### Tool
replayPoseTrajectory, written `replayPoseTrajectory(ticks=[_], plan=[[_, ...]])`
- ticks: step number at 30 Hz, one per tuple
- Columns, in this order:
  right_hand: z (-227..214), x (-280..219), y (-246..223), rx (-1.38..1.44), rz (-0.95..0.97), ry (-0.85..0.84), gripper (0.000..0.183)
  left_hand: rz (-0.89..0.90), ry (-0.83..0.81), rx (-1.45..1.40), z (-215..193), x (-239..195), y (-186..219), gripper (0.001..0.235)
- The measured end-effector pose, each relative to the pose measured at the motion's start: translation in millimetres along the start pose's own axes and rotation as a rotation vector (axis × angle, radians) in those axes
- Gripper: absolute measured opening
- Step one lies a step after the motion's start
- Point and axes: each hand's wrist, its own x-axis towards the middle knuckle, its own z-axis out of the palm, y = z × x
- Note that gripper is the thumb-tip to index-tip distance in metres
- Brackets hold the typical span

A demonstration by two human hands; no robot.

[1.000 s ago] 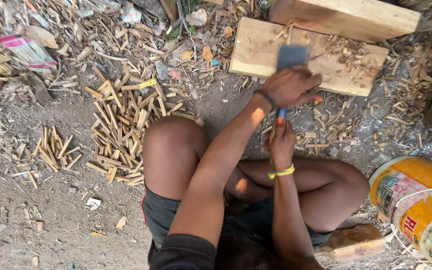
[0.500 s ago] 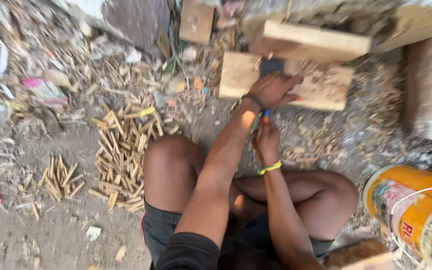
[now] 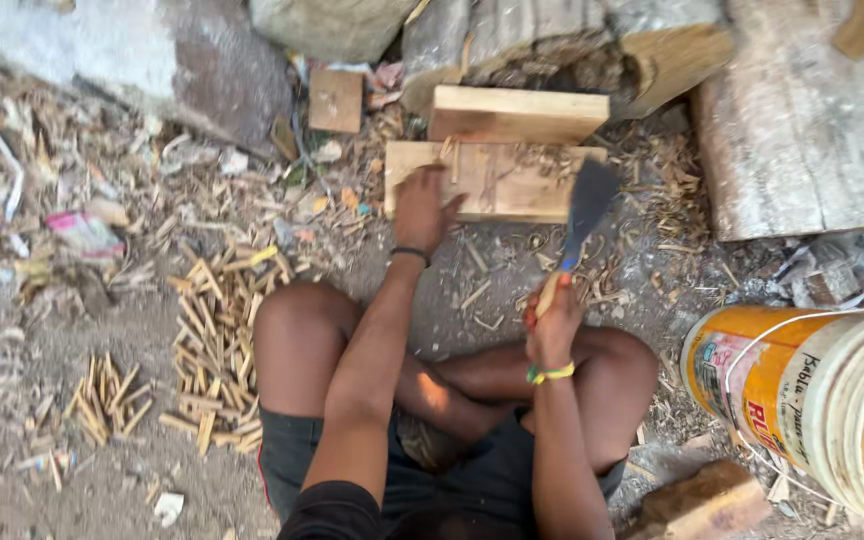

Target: The person sits on the ground and uses a curved blade to carve and smooth a rectangular wooden block. They repeatedly scrape the surface to remove wood shavings and occasionally pick up small pieces of wood from the surrounding area.

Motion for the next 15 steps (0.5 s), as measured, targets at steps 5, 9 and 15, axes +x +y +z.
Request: replayPoseTrajectory(ticks=[5, 9, 15], plan=[[3.8, -6.3, 11.6, -0.052, -0.01, -0.07, 0.038, -0.135, -0.143, 0.143, 0.8, 14.2, -2.1, 0.056], [12.8, -3.4, 7.6, -0.12, -0.071, -0.08, 0.038, -0.123, -0.118, 0.124, 3.2, 29.7, 6.2, 0.027], [-4.0, -13.2, 10.9, -0.069, -0.095, -0.087, 0.037, -0.18, -0.107, -0.706, -30.1, -12.3, 21.6, 0.015]])
